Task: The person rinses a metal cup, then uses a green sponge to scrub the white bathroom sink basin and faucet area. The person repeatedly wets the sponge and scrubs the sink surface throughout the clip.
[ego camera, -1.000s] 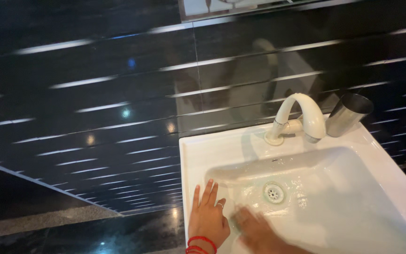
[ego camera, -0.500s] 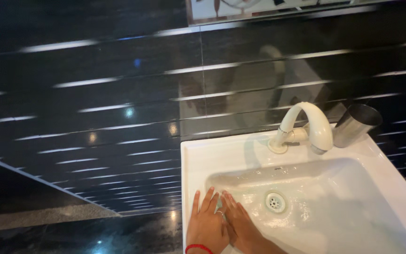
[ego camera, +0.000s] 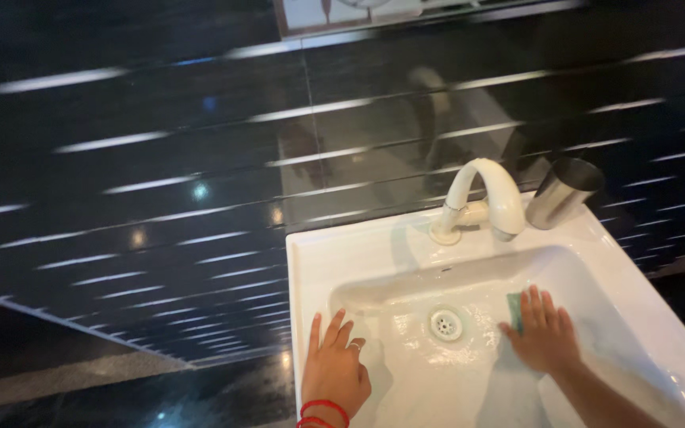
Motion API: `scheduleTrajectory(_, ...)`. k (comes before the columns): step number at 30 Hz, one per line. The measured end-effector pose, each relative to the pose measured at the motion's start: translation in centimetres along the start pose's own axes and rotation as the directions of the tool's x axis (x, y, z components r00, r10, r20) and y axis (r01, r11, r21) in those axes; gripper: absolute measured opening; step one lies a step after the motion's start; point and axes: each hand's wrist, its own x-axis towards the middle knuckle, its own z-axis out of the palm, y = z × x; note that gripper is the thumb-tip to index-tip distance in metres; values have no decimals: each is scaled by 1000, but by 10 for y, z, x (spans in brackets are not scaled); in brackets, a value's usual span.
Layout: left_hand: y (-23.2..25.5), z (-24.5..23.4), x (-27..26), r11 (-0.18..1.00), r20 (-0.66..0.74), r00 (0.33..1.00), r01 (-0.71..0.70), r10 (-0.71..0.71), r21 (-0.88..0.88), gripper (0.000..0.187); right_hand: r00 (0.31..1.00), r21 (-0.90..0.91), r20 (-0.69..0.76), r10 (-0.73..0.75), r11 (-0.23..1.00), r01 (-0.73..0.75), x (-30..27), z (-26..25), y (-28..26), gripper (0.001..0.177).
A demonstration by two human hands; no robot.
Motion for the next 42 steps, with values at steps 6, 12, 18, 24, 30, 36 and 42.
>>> scheduleTrajectory(6, 0, 3, -4, 1000, -32, 999, -1, 1, 18, 45, 893, 317, 359, -271, 935, 157, -76, -29, -96, 94)
scheduleTrajectory(12, 0, 8, -6, 1000, -56, 998, 2, 0, 31, 42, 507, 611, 291, -811, 565, 555, -112, -43, -109, 82)
scheduleTrajectory(18, 9, 8, -19, 1000, -53, 999, 4, -3, 28, 49, 888, 285, 271, -372, 912, 295, -61, -39, -4, 82)
scheduleTrajectory(24, 18, 3, -17, 1000, -17, 1000, 8, -8, -12, 44, 953, 102, 125, -277, 959, 265, -8, -27, -29, 86)
scheduleTrajectory(30, 20, 9, -19, 999, -68, 997, 33, -35, -25, 34, 776, 65, 175, -606, 794, 605, -2, -48, -68, 82)
scheduleTrajectory(36, 26, 12, -20, 998, -79, 995, 62, -62, -5, 31, 671, 80, 280, -687, 713, 697, -29, -60, -26, 76)
scheduleTrajectory(42, 31, 4, -15, 994, -72, 992, 107, -105, 17, 29, 540, -161, 46, -841, 527, 834, 1, -42, -18, 64)
